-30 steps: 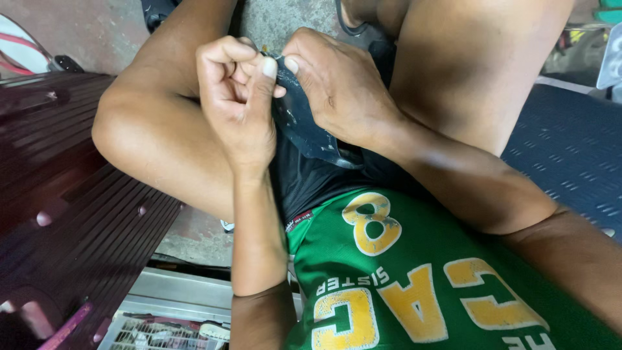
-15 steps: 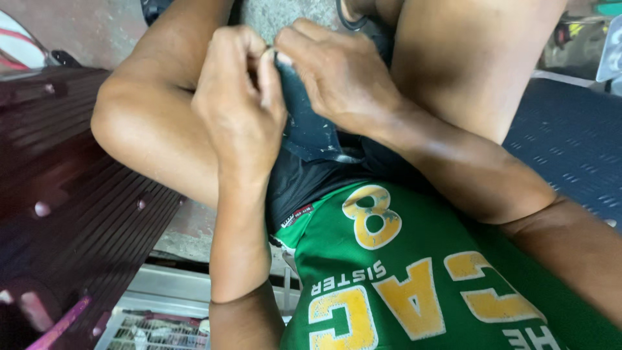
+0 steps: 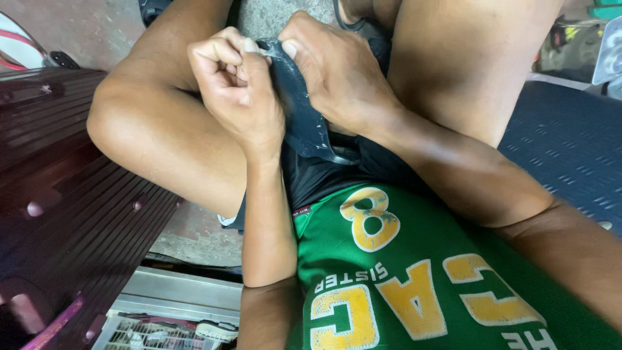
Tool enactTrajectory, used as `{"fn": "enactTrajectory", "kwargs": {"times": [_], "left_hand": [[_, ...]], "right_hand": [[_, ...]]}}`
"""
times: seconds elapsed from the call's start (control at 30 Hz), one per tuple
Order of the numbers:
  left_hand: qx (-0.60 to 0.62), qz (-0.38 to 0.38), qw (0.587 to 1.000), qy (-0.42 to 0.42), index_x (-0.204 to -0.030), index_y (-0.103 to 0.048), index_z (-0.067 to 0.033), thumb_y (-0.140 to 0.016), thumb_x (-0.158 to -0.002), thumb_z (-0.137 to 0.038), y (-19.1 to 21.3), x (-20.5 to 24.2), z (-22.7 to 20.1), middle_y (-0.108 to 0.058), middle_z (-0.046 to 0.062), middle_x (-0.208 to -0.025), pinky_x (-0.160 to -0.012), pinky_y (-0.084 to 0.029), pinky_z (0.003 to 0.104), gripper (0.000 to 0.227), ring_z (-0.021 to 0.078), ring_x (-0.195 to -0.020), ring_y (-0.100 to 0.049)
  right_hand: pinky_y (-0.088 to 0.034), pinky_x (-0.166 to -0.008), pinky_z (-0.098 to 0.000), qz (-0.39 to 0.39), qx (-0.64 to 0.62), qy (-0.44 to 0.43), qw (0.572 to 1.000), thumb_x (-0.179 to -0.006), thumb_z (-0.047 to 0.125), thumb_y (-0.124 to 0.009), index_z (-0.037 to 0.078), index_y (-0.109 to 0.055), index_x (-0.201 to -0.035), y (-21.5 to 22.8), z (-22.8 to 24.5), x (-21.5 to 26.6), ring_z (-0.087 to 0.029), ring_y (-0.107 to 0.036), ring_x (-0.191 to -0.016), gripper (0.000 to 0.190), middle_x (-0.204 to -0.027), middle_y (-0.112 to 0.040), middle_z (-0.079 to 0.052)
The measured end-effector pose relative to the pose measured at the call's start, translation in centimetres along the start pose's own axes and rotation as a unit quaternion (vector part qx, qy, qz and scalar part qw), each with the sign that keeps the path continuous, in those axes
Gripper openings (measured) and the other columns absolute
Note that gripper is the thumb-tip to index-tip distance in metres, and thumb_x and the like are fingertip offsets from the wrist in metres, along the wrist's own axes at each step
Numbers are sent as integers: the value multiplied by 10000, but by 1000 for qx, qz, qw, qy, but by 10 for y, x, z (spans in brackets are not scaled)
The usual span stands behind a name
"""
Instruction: The person sits on the floor and repairs a black slip-on shoe by hand. They peel away loose material from the sole, then use a small red tool to scrape and smooth the surface.
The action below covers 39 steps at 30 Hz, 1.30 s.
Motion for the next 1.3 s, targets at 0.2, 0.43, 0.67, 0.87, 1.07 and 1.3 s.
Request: {"fn": "enactTrajectory", "kwargs": {"times": [0.2,0.43,0.67,0.87,1.07,1.3], "left_hand": [[2,18,997,77,-1079,-481,-32,-680,-1059,130,6,3,2,-598,72,-996,-610,-352,155,257,16,-698,-415],[-191,1,981,25,-1087,-590,-7,-845,-946,104,-1,4,-28,-661,33,-1023,-851,-605,197,312,39,-878,-657],[-222,-20,975,11,-986,-605,4,-798,-982,100,-13,4,-48,-687,25,-870,-744,-595,207,216,42,-793,-649],[-348,23,937,-32,-924,-445,-32,-807,-976,43,-13,-5,-77,-481,69,-707,-615,-508,259,373,120,-581,-517],[-401,65,913,-43,-927,-433,-40,-757,-953,58,-15,-4,-83,-481,87,-755,-618,-453,296,339,164,-595,-502],[-171,42,984,15,-909,-397,-48,-631,-985,126,-9,2,-46,-506,38,-815,-631,-399,233,301,89,-700,-447]], "right_hand": [[-478,-751,-466,2,-15,-28,999,-1162,131,-541,35,-571,-1138,-1,-8,3,-408,-650,-902,104,-952,-633,-204],[-462,-725,-476,-13,2,-26,1000,-1163,133,-532,38,-571,-1141,-1,-6,2,-417,-624,-859,105,-933,-605,-211],[-474,-778,-495,-33,77,26,996,-1155,101,-539,27,-546,-1052,0,-1,4,-411,-632,-903,128,-956,-624,-180],[-505,-802,-454,-28,44,69,996,-1137,63,-532,33,-563,-1112,0,7,4,-377,-659,-933,49,-985,-627,-157],[-490,-789,-449,-18,58,92,994,-1105,51,-532,17,-561,-1080,-2,12,9,-373,-640,-935,51,-1010,-614,-157],[-486,-768,-427,-15,-3,39,999,-1163,115,-509,21,-563,-1074,-1,2,6,-343,-646,-855,140,-917,-591,-147]]}}
Point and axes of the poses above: each hand's wrist, its own x-axis away from the middle knuckle, its own y-axis out of the back of the hand, z = x × y, the point moved 5 cm from there along -x, towards the middle knuckle
